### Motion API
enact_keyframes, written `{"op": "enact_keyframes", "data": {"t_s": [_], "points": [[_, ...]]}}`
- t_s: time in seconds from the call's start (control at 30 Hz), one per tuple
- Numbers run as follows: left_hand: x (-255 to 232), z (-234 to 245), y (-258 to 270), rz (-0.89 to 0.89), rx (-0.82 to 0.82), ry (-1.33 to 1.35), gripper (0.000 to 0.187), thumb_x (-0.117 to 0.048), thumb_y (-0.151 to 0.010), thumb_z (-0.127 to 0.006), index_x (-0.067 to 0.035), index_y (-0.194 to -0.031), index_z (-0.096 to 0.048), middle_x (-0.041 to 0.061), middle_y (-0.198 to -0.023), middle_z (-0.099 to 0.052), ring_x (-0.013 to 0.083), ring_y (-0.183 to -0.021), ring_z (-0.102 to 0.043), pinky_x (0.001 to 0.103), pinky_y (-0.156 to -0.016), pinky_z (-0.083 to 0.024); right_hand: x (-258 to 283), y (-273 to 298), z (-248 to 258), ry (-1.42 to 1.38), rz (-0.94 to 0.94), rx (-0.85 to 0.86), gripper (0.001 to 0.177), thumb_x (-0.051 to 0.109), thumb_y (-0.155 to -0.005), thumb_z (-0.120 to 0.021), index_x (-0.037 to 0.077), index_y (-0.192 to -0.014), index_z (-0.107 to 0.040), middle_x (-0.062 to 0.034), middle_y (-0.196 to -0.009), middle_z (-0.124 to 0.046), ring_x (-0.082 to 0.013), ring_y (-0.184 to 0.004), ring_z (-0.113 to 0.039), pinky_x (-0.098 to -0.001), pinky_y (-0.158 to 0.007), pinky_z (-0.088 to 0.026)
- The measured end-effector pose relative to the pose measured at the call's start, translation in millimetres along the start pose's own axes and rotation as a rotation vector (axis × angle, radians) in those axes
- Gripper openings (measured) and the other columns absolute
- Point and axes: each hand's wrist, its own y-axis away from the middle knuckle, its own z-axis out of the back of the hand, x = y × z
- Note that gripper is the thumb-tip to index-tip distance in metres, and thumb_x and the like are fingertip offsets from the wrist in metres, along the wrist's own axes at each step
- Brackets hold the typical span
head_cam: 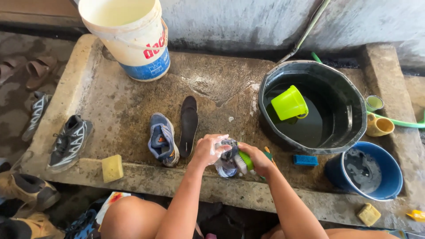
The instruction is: Cleaning a pair of sneakers by scrubbing them with a brush and soapy water and then rinsing them.
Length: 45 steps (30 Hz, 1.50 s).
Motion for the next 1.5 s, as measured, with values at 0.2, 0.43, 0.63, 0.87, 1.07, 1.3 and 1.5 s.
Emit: {"op": "enact_keyframes", "data": {"t_s": [0.2, 0.43, 0.63, 0.87, 1.07, 1.3, 1.5], "points": [[-18.6, -9.5, -2.6, -0.142, -0.094, -0.031, 0.064, -0.060, -0.071, -0.081, -0.031, -0.127, -0.069, 0.001, -0.133, -0.064, 0.0318, -0.126, -0.057, 0.055, -0.104, -0.050, -7.4, -13.7, 29.7, -0.460, -0.106, 0.022, 0.034, 0.030, -0.090, -0.076, -0.002, -0.098, -0.073, -0.0208, -0.078, -0.074, -0.0268, -0.058, -0.073, -0.0381, -0.054, -0.059], [1.9, -39.2, -1.8, 0.056, -0.679, 0.108, 0.055, -0.072, -0.065, -0.086, -0.022, -0.085, -0.075, 0.000, -0.091, -0.067, 0.0240, -0.085, -0.071, 0.035, -0.079, -0.058, -24.0, 5.2, 15.8, 0.067, -0.096, 0.193, 0.041, 0.032, -0.089, -0.073, 0.007, -0.122, -0.072, -0.0139, -0.092, -0.071, -0.0230, -0.078, -0.069, -0.0346, -0.067, -0.057], [-17.4, -19.0, 7.7, 0.083, -0.328, 0.281, 0.036, -0.062, -0.073, -0.082, -0.030, -0.089, -0.078, -0.008, -0.105, -0.075, 0.0217, -0.101, -0.073, 0.036, -0.088, -0.059, -27.6, -0.1, -11.1, 0.843, -0.056, 0.070, 0.060, 0.059, -0.086, -0.060, 0.008, -0.112, -0.080, -0.0197, -0.110, -0.077, -0.0394, -0.110, -0.070, -0.0481, -0.100, -0.053], [-13.2, -21.9, 8.7, 0.046, -0.432, 0.172, 0.032, -0.058, -0.073, -0.081, -0.028, -0.085, -0.078, -0.007, -0.099, -0.076, 0.0198, -0.094, -0.074, 0.036, -0.082, -0.061, -58.6, -12.6, -17.8, -0.007, -0.048, -0.062, 0.040, 0.035, -0.086, -0.071, -0.004, -0.091, -0.074, -0.0264, -0.080, -0.074, -0.0371, -0.075, -0.073, -0.0522, -0.070, -0.058], [3.7, -22.4, 2.9, 0.099, -0.465, 0.266, 0.025, -0.053, -0.072, -0.083, -0.030, -0.083, -0.079, -0.009, -0.099, -0.076, 0.0196, -0.095, -0.074, 0.035, -0.083, -0.060, -106.8, -22.6, 10.1, 1.182, 0.212, -0.065, 0.051, 0.068, -0.095, -0.046, 0.033, -0.124, -0.070, -0.0128, -0.102, -0.075, -0.0359, -0.103, -0.072, -0.0494, -0.089, -0.058], [-8.0, -18.5, 5.4, 0.163, -0.411, 0.280, 0.023, -0.050, -0.072, -0.082, -0.031, -0.085, -0.080, -0.009, -0.102, -0.077, 0.0208, -0.097, -0.074, 0.036, -0.085, -0.061, -102.5, -33.8, -10.6, 0.463, 0.036, -0.082, 0.039, 0.053, -0.089, -0.066, 0.021, -0.105, -0.081, -0.0120, -0.081, -0.078, -0.0285, -0.077, -0.077, -0.0437, -0.075, -0.062], [6.5, -17.4, 2.7, 0.202, -0.499, 0.326, 0.025, -0.048, -0.072, -0.085, -0.026, -0.083, -0.080, -0.005, -0.097, -0.078, 0.0232, -0.094, -0.075, 0.038, -0.081, -0.061, -111.7, -11.9, 26.6, 1.230, 0.825, -0.100, 0.058, 0.037, -0.089, -0.068, 0.016, -0.140, -0.053, -0.0185, -0.092, -0.060, -0.0445, -0.086, -0.068, -0.0552, -0.068, -0.056]]}}
